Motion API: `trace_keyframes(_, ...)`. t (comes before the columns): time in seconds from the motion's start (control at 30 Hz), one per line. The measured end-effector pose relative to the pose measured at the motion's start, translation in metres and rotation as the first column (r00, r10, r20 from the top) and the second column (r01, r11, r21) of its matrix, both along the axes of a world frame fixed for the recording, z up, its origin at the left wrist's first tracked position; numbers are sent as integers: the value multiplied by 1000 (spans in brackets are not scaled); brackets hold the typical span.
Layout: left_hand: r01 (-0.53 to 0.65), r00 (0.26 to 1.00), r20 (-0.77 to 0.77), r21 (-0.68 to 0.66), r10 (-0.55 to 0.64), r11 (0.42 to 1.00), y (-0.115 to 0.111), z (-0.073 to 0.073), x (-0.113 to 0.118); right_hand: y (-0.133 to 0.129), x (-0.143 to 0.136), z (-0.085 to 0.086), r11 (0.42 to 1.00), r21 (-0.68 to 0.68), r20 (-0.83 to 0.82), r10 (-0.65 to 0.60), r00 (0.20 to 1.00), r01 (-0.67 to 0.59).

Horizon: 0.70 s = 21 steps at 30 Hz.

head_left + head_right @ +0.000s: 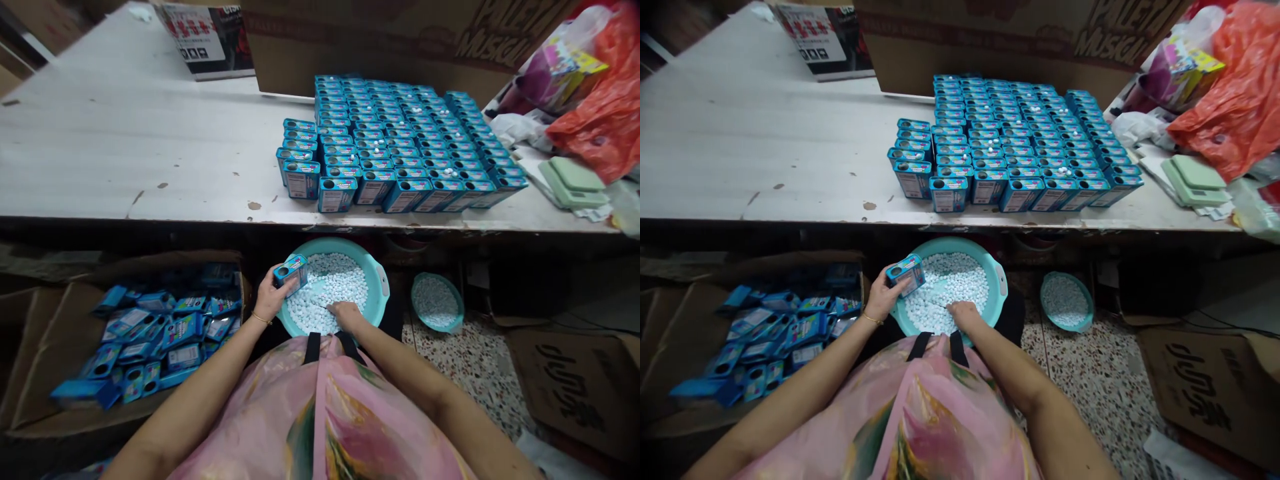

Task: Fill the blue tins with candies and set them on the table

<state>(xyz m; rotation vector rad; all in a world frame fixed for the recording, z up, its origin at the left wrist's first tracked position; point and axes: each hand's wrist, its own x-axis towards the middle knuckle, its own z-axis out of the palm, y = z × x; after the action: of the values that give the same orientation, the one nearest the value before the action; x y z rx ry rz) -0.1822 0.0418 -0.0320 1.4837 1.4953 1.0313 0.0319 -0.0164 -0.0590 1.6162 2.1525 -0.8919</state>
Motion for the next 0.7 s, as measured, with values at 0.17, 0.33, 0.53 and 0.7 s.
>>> trace_keyframes(0.17,0,1000,20,2,0,1000,0,-4,-2,3,29,-9,983,-83,-211,-175,962,161)
trace_keyframes(0.33,15,1000,11,7,-15,1000,1,-2,2,9,56,22,962,-100,-372,-274,887,256)
trace_keyframes(0.53,110,993,-48,23,-108,994,0,-7,17,29,62,96,968,-55,-477,-242,845,247)
trace_keyframes(0.7,231,965,-159,122,-210,965,0,-16,23,50,40,144,991,61,-322,-91,942,116)
